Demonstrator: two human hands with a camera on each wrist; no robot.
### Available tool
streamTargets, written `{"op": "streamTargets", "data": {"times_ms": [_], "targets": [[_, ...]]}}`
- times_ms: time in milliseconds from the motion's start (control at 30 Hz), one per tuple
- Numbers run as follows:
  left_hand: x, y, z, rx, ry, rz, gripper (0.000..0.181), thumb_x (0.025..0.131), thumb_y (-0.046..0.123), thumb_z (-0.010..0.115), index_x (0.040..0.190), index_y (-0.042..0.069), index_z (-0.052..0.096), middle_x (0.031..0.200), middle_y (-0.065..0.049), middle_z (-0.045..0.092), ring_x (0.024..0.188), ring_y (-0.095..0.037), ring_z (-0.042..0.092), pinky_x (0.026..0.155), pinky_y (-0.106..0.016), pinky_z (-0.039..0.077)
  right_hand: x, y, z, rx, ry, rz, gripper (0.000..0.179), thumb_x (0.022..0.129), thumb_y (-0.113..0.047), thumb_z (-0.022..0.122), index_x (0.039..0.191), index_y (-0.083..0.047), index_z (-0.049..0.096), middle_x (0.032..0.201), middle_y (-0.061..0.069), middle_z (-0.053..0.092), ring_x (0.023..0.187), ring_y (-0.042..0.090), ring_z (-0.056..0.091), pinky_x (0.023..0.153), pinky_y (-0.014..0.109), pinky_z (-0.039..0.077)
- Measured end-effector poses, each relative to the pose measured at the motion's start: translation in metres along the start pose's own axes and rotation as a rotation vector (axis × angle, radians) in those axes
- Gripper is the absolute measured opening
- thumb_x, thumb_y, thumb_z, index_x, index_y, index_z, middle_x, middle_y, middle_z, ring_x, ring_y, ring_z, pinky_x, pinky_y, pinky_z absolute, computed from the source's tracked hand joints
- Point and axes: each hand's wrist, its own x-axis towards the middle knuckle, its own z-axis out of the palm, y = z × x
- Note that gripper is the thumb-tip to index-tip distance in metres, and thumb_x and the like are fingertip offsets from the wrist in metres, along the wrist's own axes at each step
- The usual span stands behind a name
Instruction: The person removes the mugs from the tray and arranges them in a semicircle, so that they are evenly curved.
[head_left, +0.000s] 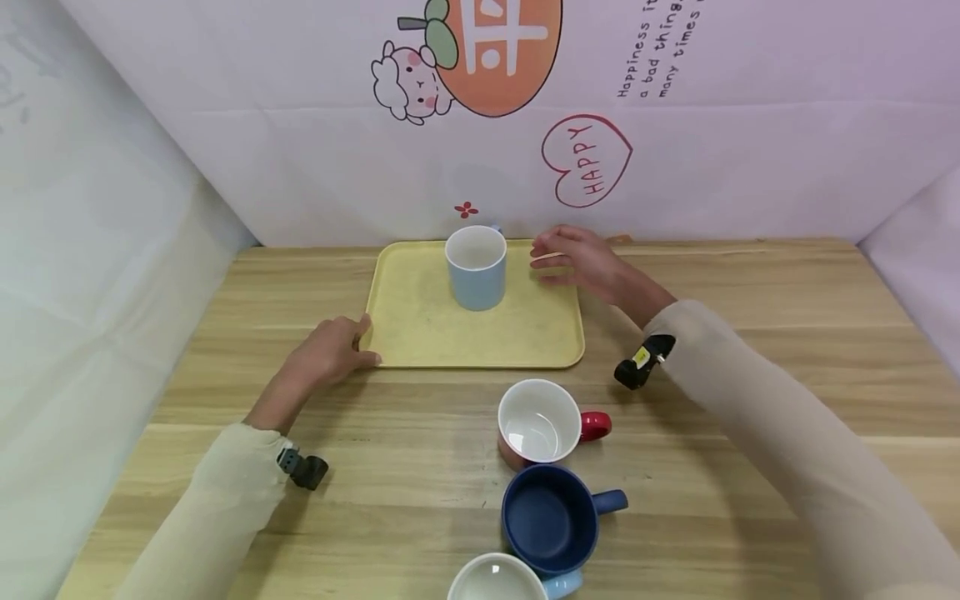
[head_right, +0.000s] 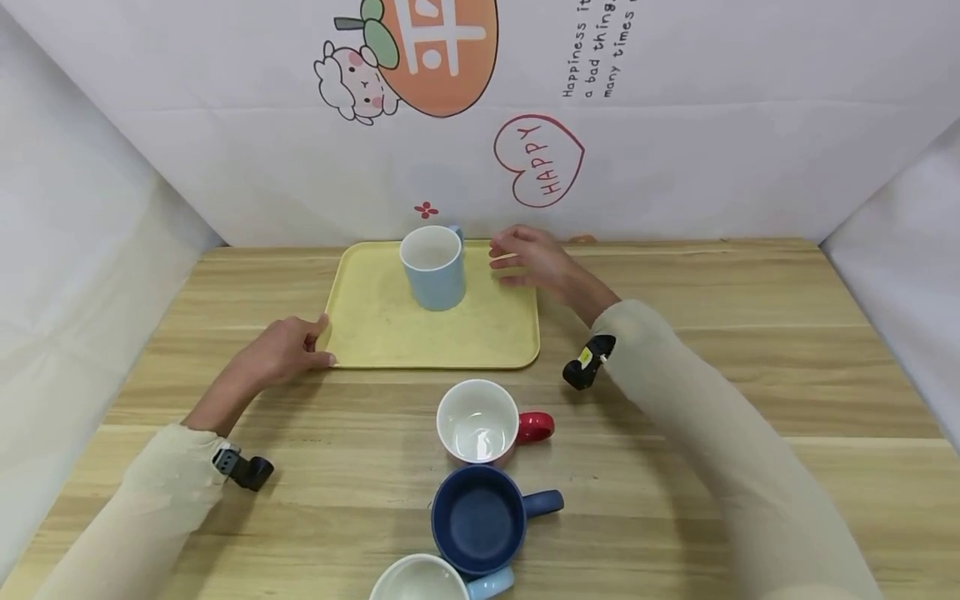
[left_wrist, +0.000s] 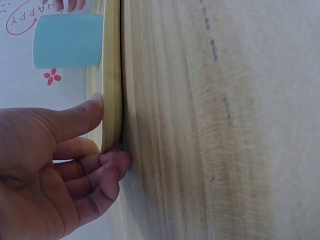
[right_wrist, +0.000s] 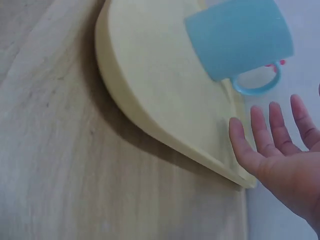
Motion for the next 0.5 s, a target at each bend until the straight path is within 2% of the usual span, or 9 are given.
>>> {"op": "streamTargets", "data": {"times_ms": [233, 367, 500], "targets": [[0.003, 0.001, -0.001, 0.022, -0.005, 0.005, 0.071, 0.093, 0.015, 0.072, 0.145, -0.016, 0.035, 0.062, -0.001, 0.041, 0.055, -0.012, 0.027, 0.054, -0.030, 0.030, 0.014, 0.002, 0.006, -0.005, 0.021, 0.041, 0.029, 0.108, -0.021, 0.045, 0.123, 0.004, 0.048, 0.138, 0.025, 0.042, 0.128, 0.042, 0.046, 0.102, 0.053, 0.042], [0.003, 0.000, -0.001, 0.024, -0.003, 0.010, 0.071, 0.093, 0.014, 0.072, 0.144, -0.017, 0.034, 0.061, -0.002, 0.043, 0.054, -0.013, 0.029, 0.054, -0.030, 0.032, 0.020, -0.003, 0.008, -0.001, 0.030, 0.022, 0.031, 0.109, -0.021, 0.043, 0.126, 0.004, 0.046, 0.139, 0.025, 0.040, 0.129, 0.042, 0.044, 0.103, 0.053, 0.040], [0.003, 0.000, -0.001, 0.022, -0.007, 0.011, 0.071, 0.093, 0.015, 0.072, 0.144, -0.017, 0.034, 0.060, -0.002, 0.044, 0.054, -0.012, 0.029, 0.053, -0.029, 0.031, 0.025, -0.009, 0.009, -0.005, 0.045, 0.013, 0.030, 0.108, -0.021, 0.044, 0.126, 0.004, 0.047, 0.133, 0.020, 0.044, 0.129, 0.042, 0.044, 0.104, 0.052, 0.040]]}}
